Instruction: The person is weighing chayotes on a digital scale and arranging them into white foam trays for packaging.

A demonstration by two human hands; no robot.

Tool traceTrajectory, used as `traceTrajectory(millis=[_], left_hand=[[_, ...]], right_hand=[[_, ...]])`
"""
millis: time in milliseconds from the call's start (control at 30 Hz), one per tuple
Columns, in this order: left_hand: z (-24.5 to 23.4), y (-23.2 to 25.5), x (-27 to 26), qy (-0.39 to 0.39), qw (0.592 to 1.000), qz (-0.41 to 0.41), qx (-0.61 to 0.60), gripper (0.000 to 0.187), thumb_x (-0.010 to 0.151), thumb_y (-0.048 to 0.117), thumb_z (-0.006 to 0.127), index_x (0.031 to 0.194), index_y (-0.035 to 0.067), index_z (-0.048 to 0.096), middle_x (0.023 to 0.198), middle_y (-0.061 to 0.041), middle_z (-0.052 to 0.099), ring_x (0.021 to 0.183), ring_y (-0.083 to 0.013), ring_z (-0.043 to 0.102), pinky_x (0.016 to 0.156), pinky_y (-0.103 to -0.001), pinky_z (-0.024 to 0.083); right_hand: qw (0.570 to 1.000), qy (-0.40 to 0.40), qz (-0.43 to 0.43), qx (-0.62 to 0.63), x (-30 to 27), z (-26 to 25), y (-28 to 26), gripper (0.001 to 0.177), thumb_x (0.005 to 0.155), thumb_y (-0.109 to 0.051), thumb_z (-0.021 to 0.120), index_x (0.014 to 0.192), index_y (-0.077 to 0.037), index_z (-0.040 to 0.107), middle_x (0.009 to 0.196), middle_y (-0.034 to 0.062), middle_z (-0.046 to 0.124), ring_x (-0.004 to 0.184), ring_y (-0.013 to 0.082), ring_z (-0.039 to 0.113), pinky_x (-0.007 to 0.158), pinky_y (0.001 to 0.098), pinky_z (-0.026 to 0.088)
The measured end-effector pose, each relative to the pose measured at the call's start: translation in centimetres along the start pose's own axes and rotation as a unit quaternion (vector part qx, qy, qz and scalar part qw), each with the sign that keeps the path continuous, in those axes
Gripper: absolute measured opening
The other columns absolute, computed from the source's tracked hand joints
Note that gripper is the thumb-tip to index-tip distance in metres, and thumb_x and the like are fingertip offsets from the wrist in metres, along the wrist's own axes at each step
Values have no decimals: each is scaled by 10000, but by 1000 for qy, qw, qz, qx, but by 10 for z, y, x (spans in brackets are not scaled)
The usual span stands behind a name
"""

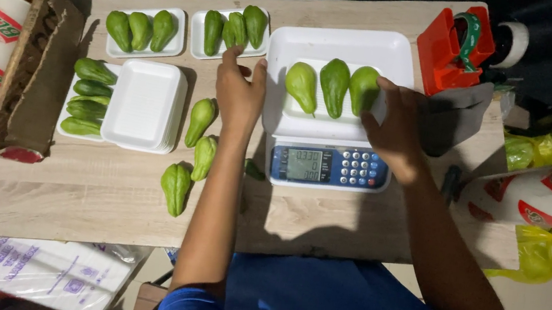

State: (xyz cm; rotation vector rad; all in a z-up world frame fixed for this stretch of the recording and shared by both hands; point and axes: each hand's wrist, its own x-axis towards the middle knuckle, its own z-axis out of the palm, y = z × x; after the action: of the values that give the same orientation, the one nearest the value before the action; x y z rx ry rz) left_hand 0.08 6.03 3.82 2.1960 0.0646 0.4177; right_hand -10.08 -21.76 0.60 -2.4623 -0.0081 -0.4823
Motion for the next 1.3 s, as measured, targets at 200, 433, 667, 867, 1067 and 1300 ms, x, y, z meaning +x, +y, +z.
traceTrajectory(millis=[200, 433, 667, 867, 1067, 1300], left_hand=[[12, 7, -29, -52, 999, -15, -1, 445, 908, 225, 713, 1302, 55, 598, 937, -158, 672, 849, -385, 739, 759, -500, 598], [38, 4, -129, -209, 978, -12, -5, 459, 911, 337, 668, 1333, 159, 627, 991, -91, 639, 937, -355, 742, 814, -505, 602], [5, -37, -176, -229, 973, -4, -12, 155, 888, 191, 621, 1029, 139, 660, 982, -148, 695, 941, -399, 670, 769, -512, 517], [2, -59, -194, -307, 945, -89, 73, 181, 939, 321, 627, 1037, 177, 673, 955, -84, 687, 983, -348, 730, 848, -469, 592], [-34, -41, -187, -297, 945, -126, 55, 197, 951, 258, 617, 1056, 107, 687, 970, -173, 703, 1017, -433, 713, 873, -526, 580], [-62, -77, -165, -208, 965, -152, 51, 133, 928, 191, 608, 980, 138, 718, 916, -196, 736, 996, -457, 712, 847, -547, 576]], right_hand=[[998, 20, -46, -29, -4, 9, 22, 684, 832, -106, 790, 1474, -27, 570, 1207, 262, 606, 1171, 438, 561, 1099, 510, 333], [999, 7, -24, -49, -21, 2, 94, 706, 822, -82, 731, 1504, -37, 556, 1266, 211, 577, 1090, 351, 547, 1059, 465, 379], [991, -35, 128, -20, -7, -29, 19, 490, 931, -61, 569, 1414, 16, 577, 1217, 244, 588, 1021, 380, 593, 803, 501, 474], [1000, -16, -24, 0, 48, 24, -26, 435, 991, -333, 665, 1393, -168, 658, 1249, 98, 582, 1061, 352, 677, 899, 446, 563], [949, -253, 27, -184, 98, 65, -95, 629, 929, -420, 724, 1466, -177, 504, 1300, 189, 557, 1156, 470, 657, 940, 599, 542], [930, -295, 31, -216, 106, 83, -102, 660, 890, -457, 773, 1398, -94, 557, 1225, 289, 596, 1076, 560, 678, 892, 641, 534]])
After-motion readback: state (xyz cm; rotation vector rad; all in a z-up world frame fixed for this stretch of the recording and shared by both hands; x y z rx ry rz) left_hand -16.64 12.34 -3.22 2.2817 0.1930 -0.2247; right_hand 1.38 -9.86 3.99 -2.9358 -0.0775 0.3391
